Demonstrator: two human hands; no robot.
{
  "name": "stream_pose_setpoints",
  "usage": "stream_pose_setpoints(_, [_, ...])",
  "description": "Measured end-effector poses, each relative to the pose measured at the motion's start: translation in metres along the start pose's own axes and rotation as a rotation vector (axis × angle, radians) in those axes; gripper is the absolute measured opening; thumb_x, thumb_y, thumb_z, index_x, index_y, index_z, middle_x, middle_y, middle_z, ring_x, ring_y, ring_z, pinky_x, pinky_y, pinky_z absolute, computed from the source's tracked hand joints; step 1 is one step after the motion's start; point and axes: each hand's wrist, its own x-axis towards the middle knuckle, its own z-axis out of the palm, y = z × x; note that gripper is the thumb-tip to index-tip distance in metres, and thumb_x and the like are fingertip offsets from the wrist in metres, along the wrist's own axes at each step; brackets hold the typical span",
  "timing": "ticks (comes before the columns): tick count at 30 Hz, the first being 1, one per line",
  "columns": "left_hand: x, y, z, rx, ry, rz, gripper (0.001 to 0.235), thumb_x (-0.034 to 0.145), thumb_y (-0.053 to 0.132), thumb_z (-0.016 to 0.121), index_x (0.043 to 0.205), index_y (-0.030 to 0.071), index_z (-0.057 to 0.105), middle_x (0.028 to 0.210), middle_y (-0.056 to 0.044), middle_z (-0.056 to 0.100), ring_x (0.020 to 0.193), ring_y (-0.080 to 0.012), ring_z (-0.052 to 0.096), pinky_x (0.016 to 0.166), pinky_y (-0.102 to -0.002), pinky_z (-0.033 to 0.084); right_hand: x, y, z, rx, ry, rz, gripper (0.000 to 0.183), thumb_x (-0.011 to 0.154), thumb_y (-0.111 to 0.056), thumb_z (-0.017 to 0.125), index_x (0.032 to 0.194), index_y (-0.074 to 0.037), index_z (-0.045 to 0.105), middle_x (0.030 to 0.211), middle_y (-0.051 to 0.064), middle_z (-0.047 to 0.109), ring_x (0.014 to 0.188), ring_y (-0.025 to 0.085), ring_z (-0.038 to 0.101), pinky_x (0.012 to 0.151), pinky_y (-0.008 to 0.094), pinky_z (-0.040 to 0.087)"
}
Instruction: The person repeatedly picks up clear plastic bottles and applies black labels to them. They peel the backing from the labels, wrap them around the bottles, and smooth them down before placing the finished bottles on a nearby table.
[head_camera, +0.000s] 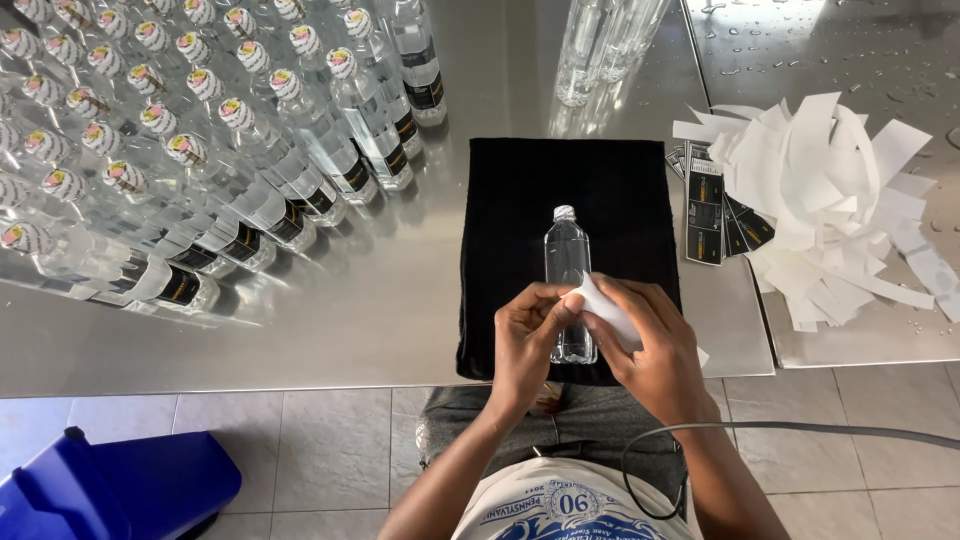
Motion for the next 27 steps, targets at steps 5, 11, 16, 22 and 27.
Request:
stream_pose_setpoints(5, [-0.005, 0.009, 0.007, 0.011, -0.026, -0.018, 0.021, 0.103, 0.008, 0.077, 0.117, -0.007, 0.075, 0.084, -0.017, 0.079, 0.086, -0.0145, 0.077, 0.089, -0.035, 0.064, -0.006, 0.001, 0.001, 0.051, 0.007, 0.051, 0.034, 0.097, -0.014, 0.084, 0.130, -0.006, 0.079, 0.116, 0.008, 0.081, 0.107, 0.029, 0.079, 0.086, 0.042, 0.064])
stream_pose_setpoints(11, [-0.009, 0.010, 0.006, -0.056, -0.027, -0.038, 0.020, 0.107, 0.009, 0.071, 0.119, -0.007, 0.072, 0.086, -0.018, 0.081, 0.084, -0.0189, 0.080, 0.090, -0.038, 0.065, -0.012, 0.011, 0.004, 0.103, 0.063, 0.060, 0.041, 0.099, -0.015, 0.082, 0.138, -0.003, 0.074, 0.126, 0.014, 0.078, 0.112, 0.033, 0.078, 0.089, 0.044, 0.062])
stream_pose_setpoints(16, [-0.010, 0.003, 0.005, -0.091, -0.031, -0.062, 0.020, 0.107, 0.011, 0.072, 0.117, -0.007, 0.073, 0.085, -0.020, 0.081, 0.086, -0.0224, 0.083, 0.090, -0.039, 0.067, -0.003, 0.003, -0.001, 0.009, 0.080, -0.104, 0.040, 0.102, -0.013, 0.080, 0.139, -0.002, 0.072, 0.145, 0.020, 0.070, 0.123, 0.038, 0.072, 0.098, 0.047, 0.061])
stream_pose_setpoints(22, [-0.010, 0.001, 0.007, -0.179, -0.010, -0.103, 0.017, 0.103, 0.008, 0.077, 0.110, -0.006, 0.077, 0.089, -0.017, 0.080, 0.085, -0.0215, 0.082, 0.084, -0.040, 0.069, -0.010, 0.001, 0.001, 0.019, 0.030, -0.040, 0.033, 0.104, -0.015, 0.075, 0.134, -0.002, 0.079, 0.121, 0.016, 0.079, 0.107, 0.033, 0.079, 0.088, 0.042, 0.065])
stream_pose_setpoints(27, [-0.008, -0.007, 0.004, -0.093, 0.048, -0.052, 0.018, 0.099, 0.006, 0.081, 0.109, -0.008, 0.077, 0.086, -0.015, 0.078, 0.081, -0.0218, 0.082, 0.082, -0.039, 0.069, -0.013, 0.003, 0.003, 0.054, -0.008, 0.006, 0.029, 0.106, -0.016, 0.073, 0.131, -0.004, 0.081, 0.109, 0.013, 0.081, 0.097, 0.030, 0.081, 0.079, 0.039, 0.066])
